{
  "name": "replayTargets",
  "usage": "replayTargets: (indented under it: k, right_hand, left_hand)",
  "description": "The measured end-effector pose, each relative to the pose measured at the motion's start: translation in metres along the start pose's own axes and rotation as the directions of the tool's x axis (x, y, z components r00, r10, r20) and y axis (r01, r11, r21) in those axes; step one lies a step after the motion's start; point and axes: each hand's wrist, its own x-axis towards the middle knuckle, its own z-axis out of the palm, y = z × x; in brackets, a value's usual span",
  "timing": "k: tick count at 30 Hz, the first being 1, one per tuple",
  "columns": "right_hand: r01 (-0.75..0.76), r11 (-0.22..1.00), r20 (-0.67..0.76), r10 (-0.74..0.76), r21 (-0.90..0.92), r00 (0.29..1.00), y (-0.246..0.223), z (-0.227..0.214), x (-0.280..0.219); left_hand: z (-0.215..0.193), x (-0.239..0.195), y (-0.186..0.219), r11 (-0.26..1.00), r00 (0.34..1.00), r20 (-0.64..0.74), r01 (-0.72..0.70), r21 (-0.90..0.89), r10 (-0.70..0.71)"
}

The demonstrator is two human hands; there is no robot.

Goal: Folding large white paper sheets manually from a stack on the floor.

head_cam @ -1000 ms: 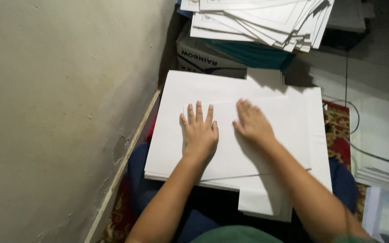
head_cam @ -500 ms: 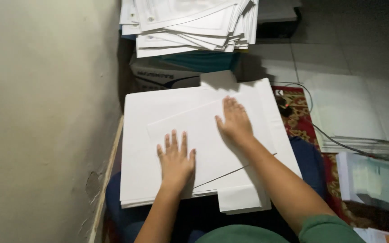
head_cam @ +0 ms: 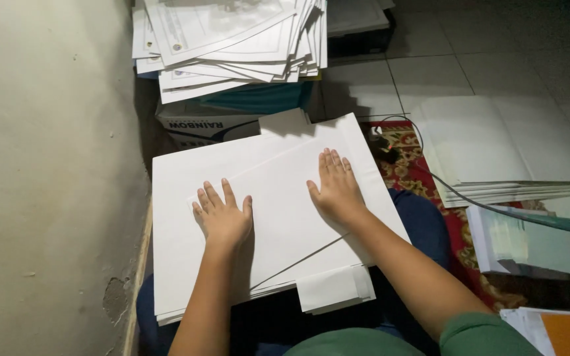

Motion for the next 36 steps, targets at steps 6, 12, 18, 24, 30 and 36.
replayTargets:
  k: [6,12,18,24,30,36]
  right_hand:
    - [-0.021,0.995,0.09,0.012,0.1,0.996,0.0,-0.016,0.003]
    - [-0.022,0.999,0.055,0.019,0.04,0.998,-0.011,-0.002,0.035]
    - [0.041,0.996,-0.005,-0.04,0.085,0.999,-0.04,0.018,0.037]
    - [0.047,0.994,-0.087,-0.039,0.096,0.995,-0.035,0.024,0.031]
    - [0.047,0.997,-0.161,-0.037,0.062,0.986,-0.021,0.055,0.045]
    - [0.054,0.988,-0.134,-0.035,0.142,0.99,-0.032,0.032,0.038]
  left_hand:
    - [-0.022,-0.032,0.023,0.996,0.994,-0.079,-0.081,-0.033,0.078]
    - [-0.022,-0.022,0.024,0.993,0.987,-0.115,-0.114,-0.005,0.113]
    - [-0.033,-0.001,0.045,0.997,0.995,0.091,-0.049,0.065,0.043]
    - [-0.014,-0.033,0.083,0.868,0.918,0.258,-0.376,0.324,0.301]
    - [-0.189,-0.251,0.18,0.556,0.56,-0.416,-0.819,-0.145,0.716]
    - [-0.193,-0.308,0.178,0.557,0.496,-0.489,-0.83,-0.023,0.718]
